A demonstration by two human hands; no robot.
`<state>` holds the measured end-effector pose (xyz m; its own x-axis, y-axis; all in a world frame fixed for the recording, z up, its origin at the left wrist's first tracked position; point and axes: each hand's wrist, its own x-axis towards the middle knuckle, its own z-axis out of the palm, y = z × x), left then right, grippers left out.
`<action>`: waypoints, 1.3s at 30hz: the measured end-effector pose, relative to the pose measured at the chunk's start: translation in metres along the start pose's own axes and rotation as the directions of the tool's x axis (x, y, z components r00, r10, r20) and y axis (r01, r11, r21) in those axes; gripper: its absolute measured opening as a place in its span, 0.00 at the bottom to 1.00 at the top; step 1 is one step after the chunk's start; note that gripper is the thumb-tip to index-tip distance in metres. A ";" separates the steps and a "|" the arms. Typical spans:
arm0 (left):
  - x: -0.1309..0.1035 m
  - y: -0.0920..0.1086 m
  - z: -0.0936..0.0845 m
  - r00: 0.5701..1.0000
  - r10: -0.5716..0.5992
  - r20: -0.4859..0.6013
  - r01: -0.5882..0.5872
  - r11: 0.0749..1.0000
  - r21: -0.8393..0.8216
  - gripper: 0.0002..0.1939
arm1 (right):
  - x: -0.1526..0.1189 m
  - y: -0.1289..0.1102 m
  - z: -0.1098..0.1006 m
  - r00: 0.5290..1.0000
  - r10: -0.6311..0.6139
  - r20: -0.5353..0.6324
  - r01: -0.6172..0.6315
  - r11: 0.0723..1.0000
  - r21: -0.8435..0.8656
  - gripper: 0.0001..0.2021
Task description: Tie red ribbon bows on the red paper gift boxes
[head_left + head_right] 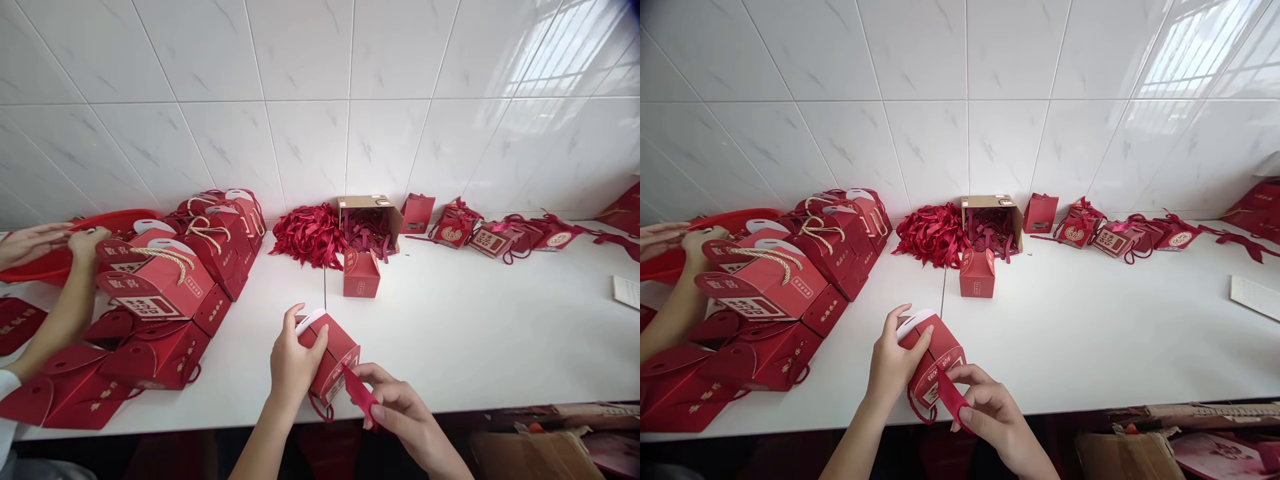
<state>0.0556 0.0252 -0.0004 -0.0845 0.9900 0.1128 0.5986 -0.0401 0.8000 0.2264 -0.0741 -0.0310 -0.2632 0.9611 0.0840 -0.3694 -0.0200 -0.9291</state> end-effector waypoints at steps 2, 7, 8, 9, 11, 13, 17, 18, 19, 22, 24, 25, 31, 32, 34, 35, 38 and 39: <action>0.000 0.000 0.001 1.000 0.004 -0.002 -0.004 1.000 0.023 0.26 | -0.002 0.001 -0.002 1.000 0.003 -0.002 -0.003 1.000 -0.005 0.09; 0.000 0.002 0.002 1.000 0.008 0.004 -0.008 0.998 0.065 0.25 | -0.005 0.002 -0.005 1.000 0.020 -0.010 -0.020 1.000 -0.014 0.09; 0.000 0.002 0.002 1.000 0.008 0.004 -0.008 0.998 0.070 0.25 | -0.005 0.003 -0.005 1.000 0.022 -0.011 -0.022 1.000 -0.012 0.09; 0.000 0.003 0.002 1.000 0.009 0.004 -0.009 0.997 0.073 0.24 | -0.005 0.003 -0.005 1.000 0.024 -0.010 -0.024 1.000 -0.010 0.09; 0.000 0.003 0.002 1.000 0.009 0.006 -0.010 0.997 0.078 0.24 | -0.006 0.004 -0.005 1.000 0.028 -0.008 -0.028 1.000 -0.003 0.09; 0.000 0.003 0.002 1.000 0.009 0.009 -0.010 0.997 0.082 0.24 | -0.006 0.005 -0.005 1.000 0.026 -0.005 -0.026 1.000 0.002 0.09; -0.001 0.002 0.002 1.000 0.021 0.009 -0.022 0.997 0.079 0.22 | -0.008 0.004 -0.004 1.000 0.008 -0.002 -0.008 1.000 0.010 0.09; -0.001 0.002 0.002 1.000 0.029 0.008 -0.029 0.997 0.075 0.21 | -0.008 0.004 -0.003 1.000 0.006 0.000 -0.006 1.000 0.011 0.09; -0.001 0.002 0.002 0.999 0.037 0.007 -0.037 0.997 0.072 0.20 | -0.008 0.003 -0.003 1.000 0.004 0.004 -0.004 1.000 0.009 0.09; -0.001 0.002 0.004 0.998 0.062 0.005 -0.063 0.996 0.067 0.18 | -0.006 0.002 -0.002 1.000 0.002 0.003 -0.002 1.000 -0.009 0.09; -0.001 0.002 0.005 0.997 0.071 0.006 -0.071 0.995 0.069 0.18 | -0.005 0.003 -0.001 1.000 0.007 -0.003 -0.007 1.000 -0.020 0.09; -0.001 0.003 0.005 0.997 0.071 0.005 -0.071 0.995 0.068 0.18 | -0.005 0.003 -0.001 1.000 0.014 -0.004 -0.014 1.000 -0.023 0.09; -0.001 0.004 0.004 0.998 0.062 0.008 -0.063 0.996 0.058 0.17 | -0.006 0.005 -0.002 0.999 0.031 -0.010 -0.031 0.999 -0.017 0.09; -0.001 0.004 0.003 0.998 0.064 0.007 -0.065 0.996 0.056 0.16 | -0.006 0.005 -0.002 0.999 0.031 -0.012 -0.031 0.999 -0.019 0.10; -0.001 0.003 0.003 0.997 0.072 0.008 -0.072 0.996 0.053 0.16 | -0.005 0.006 -0.003 0.999 0.033 -0.020 -0.034 0.999 -0.028 0.10; -0.001 0.003 0.003 0.997 0.076 0.007 -0.076 0.996 0.053 0.16 | -0.005 0.006 -0.003 0.999 0.034 -0.027 -0.035 0.999 -0.033 0.10; -0.001 0.004 0.004 0.996 0.083 0.005 -0.084 0.995 0.053 0.16 | -0.006 0.006 -0.002 0.998 0.046 -0.039 -0.047 0.998 -0.040 0.10; -0.001 0.004 0.005 0.996 0.084 0.006 -0.084 0.995 0.054 0.16 | -0.007 0.006 -0.002 0.998 0.053 -0.041 -0.055 0.998 -0.042 0.10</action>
<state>0.0617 0.0246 -0.0001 -0.0293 0.9839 0.1764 0.6460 -0.1160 0.7545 0.2279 -0.0799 -0.0375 -0.2452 0.9693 0.0198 -0.3167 -0.0608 -0.9466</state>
